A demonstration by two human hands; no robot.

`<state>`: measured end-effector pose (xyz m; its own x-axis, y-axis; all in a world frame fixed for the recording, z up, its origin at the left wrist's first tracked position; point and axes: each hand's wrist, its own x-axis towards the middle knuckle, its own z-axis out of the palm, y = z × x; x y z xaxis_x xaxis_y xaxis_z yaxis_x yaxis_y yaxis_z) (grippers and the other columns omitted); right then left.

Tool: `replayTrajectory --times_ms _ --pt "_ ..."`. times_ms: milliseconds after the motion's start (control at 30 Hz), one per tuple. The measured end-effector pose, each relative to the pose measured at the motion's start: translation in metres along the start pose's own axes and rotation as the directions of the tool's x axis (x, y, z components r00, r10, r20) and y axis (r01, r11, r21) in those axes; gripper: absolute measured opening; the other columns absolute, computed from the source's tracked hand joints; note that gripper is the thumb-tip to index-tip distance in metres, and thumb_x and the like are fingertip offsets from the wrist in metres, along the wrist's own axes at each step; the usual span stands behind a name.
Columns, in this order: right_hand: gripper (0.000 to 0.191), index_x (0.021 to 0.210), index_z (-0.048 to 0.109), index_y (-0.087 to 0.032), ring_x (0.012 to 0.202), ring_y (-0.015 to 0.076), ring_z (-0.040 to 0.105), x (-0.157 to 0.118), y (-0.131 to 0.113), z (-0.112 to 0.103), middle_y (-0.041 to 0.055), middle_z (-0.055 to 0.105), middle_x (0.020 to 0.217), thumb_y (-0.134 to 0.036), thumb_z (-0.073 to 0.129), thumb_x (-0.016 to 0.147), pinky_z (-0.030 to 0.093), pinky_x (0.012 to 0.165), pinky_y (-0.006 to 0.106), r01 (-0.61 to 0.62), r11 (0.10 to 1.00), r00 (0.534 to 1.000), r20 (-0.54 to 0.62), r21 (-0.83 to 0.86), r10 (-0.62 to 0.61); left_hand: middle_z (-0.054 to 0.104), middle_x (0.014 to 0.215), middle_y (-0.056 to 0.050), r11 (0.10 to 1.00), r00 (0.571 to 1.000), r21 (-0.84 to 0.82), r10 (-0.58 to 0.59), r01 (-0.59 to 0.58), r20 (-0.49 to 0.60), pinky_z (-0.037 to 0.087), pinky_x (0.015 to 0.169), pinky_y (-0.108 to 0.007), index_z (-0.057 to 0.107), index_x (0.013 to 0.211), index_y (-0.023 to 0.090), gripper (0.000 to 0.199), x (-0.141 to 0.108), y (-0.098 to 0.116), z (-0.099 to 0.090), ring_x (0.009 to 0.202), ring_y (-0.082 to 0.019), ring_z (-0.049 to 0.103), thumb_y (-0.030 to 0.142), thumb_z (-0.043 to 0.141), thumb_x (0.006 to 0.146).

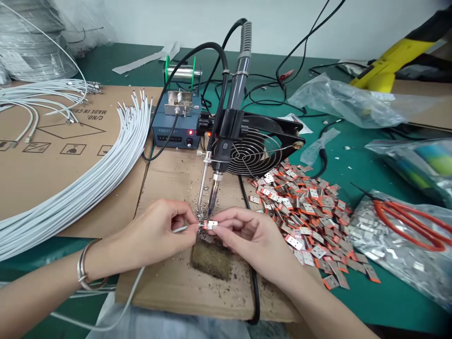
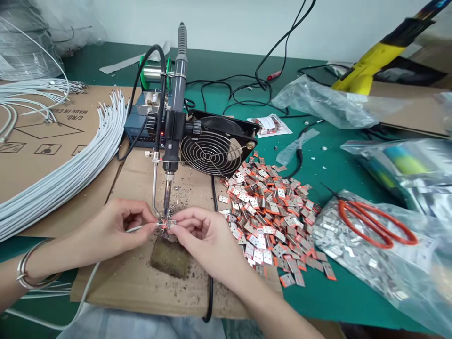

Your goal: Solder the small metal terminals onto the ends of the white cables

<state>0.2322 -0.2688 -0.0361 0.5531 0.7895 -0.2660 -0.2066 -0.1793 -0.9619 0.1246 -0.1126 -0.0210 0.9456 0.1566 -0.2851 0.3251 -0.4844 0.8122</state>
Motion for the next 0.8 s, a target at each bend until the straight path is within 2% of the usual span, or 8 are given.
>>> replayTrajectory --times_ms 300,533,800 --pt "0.010 0.075 0.064 -0.015 0.059 0.0094 0.063 -0.0003 -0.0022 0.0008 0.0046 0.067 0.065 -0.020 0.065 0.067 0.051 0.055 0.015 0.061 0.998 0.998 -0.028 -0.032 -0.062 0.033 0.049 0.005 1.000 0.999 0.007 0.019 -0.018 -0.030 0.022 0.042 -0.017 0.063 0.074 0.018 0.018 0.0008 0.0022 -0.0001 0.046 -0.006 0.029 0.031 0.053 0.079" --pt "0.008 0.073 0.065 -0.016 0.056 0.0095 0.061 -0.0017 -0.0046 -0.0001 0.0036 0.066 0.064 -0.021 0.065 0.066 0.051 0.053 0.015 0.084 0.996 0.995 -0.057 -0.042 -0.087 0.029 0.047 0.005 0.999 0.999 -0.029 0.026 -0.027 -0.027 0.020 0.040 -0.017 0.064 0.074 0.018 0.018 0.0001 0.0015 0.0003 0.045 -0.006 0.025 0.031 0.053 0.080" --pt "0.005 0.068 0.067 -0.018 0.053 0.0100 0.062 -0.0025 -0.0052 0.0029 0.0023 0.067 0.063 -0.018 0.068 0.063 0.051 0.049 0.015 0.093 0.996 0.990 -0.104 -0.014 -0.094 0.033 0.048 0.005 0.999 0.999 -0.029 0.038 -0.039 -0.019 0.022 0.041 -0.017 0.065 0.074 0.018 0.017 -0.0011 0.0004 -0.0021 0.045 -0.006 0.028 0.030 0.054 0.079"
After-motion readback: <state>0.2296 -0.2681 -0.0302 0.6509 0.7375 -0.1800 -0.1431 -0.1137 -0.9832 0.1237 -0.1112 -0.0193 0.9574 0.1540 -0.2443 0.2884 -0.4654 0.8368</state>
